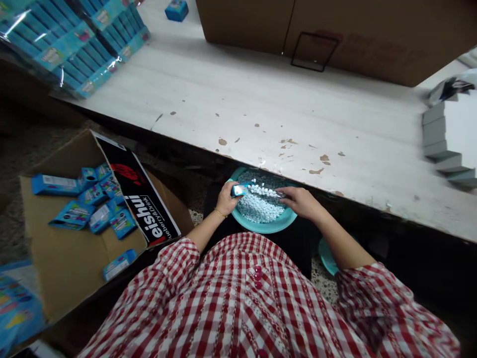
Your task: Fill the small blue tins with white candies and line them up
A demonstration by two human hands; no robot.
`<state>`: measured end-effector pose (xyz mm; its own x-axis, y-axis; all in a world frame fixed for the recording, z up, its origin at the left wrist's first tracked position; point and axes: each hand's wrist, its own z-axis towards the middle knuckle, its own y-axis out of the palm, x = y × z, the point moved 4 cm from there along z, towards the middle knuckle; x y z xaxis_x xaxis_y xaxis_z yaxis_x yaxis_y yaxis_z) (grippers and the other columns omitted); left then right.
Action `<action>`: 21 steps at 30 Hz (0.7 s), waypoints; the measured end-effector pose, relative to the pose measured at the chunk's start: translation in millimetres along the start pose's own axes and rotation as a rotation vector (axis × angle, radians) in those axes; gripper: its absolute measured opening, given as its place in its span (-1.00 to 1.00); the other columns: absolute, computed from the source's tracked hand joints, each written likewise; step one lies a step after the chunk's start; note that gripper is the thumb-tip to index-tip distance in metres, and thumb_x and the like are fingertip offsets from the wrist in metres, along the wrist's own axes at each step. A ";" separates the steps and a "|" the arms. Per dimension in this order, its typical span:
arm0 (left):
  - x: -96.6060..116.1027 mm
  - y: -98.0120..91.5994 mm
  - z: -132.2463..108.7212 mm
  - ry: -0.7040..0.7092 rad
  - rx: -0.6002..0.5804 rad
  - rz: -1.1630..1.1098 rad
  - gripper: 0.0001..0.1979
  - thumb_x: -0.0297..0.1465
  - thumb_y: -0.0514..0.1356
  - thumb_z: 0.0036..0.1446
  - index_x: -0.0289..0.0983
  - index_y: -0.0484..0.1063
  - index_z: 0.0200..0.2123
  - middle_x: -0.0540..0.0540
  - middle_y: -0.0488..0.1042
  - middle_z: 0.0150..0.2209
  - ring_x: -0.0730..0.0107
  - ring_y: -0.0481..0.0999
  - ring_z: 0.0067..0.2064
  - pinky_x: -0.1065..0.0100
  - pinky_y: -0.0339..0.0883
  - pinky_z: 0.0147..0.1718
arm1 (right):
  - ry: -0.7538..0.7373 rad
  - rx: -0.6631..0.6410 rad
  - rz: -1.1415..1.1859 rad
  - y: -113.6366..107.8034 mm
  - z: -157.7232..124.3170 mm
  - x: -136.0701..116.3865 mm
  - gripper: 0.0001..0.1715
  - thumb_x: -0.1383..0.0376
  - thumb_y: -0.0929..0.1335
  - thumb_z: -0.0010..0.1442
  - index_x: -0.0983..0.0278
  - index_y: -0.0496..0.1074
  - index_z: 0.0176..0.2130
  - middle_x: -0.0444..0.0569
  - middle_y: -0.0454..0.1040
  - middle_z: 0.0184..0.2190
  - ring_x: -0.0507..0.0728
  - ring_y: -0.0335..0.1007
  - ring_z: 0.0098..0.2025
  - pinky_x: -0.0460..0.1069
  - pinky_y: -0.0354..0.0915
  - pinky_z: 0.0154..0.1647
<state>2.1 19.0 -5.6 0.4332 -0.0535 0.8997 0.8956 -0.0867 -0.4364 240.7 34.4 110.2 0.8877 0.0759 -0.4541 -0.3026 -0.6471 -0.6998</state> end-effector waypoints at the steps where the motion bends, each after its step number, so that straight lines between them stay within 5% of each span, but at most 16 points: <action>1: 3.6 2.8 1.1 0.026 -0.016 0.013 -0.65 -0.44 0.26 -0.10 -0.25 0.31 -0.18 -0.10 0.42 -0.19 0.25 0.40 -0.13 0.22 0.28 -0.09 | 0.015 -0.028 -0.127 -7.6 -1.2 -11.1 -0.60 0.27 0.25 0.16 0.22 0.38 0.00 0.01 0.45 -0.06 0.17 0.37 -0.07 0.01 0.25 -0.08; 5: 13.0 10.0 3.2 0.065 -0.071 0.046 -0.68 -0.44 0.22 -0.07 -0.24 0.30 -0.18 -0.11 0.42 -0.17 0.24 0.39 -0.11 0.19 0.25 -0.05 | 0.035 -0.118 -0.496 -25.1 -1.1 -50.9 -0.62 0.30 0.18 0.19 0.27 0.41 -0.05 0.10 0.47 -0.17 0.21 0.43 -0.20 0.03 0.29 -0.23; 10: 14.5 13.6 3.4 0.060 -0.100 0.068 -0.70 -0.46 0.21 -0.08 -0.23 0.31 -0.20 -0.10 0.42 -0.18 0.23 0.38 -0.09 0.16 0.20 0.00 | 0.004 -0.180 -0.622 -29.4 5.9 -82.4 -0.65 0.43 0.16 0.14 0.38 0.46 -0.20 0.20 0.48 -0.24 0.22 0.45 -0.23 0.01 0.30 -0.28; 21: 2.3 4.9 -0.9 0.005 -0.080 -0.053 -0.65 -0.40 0.26 -0.10 -0.25 0.31 -0.18 -0.10 0.41 -0.20 0.27 0.41 -0.15 0.24 0.29 -0.11 | -0.036 -0.165 -0.652 -34.0 4.1 -85.3 -0.63 0.44 0.14 0.17 0.34 0.44 -0.15 0.17 0.46 -0.20 0.20 0.43 -0.20 0.00 0.28 -0.27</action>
<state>7.4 17.5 -5.6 0.3844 -0.0513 0.9217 0.9064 -0.1682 -0.3874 173.8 53.1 170.4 0.8579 0.5137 0.0132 0.3511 -0.5672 -0.7450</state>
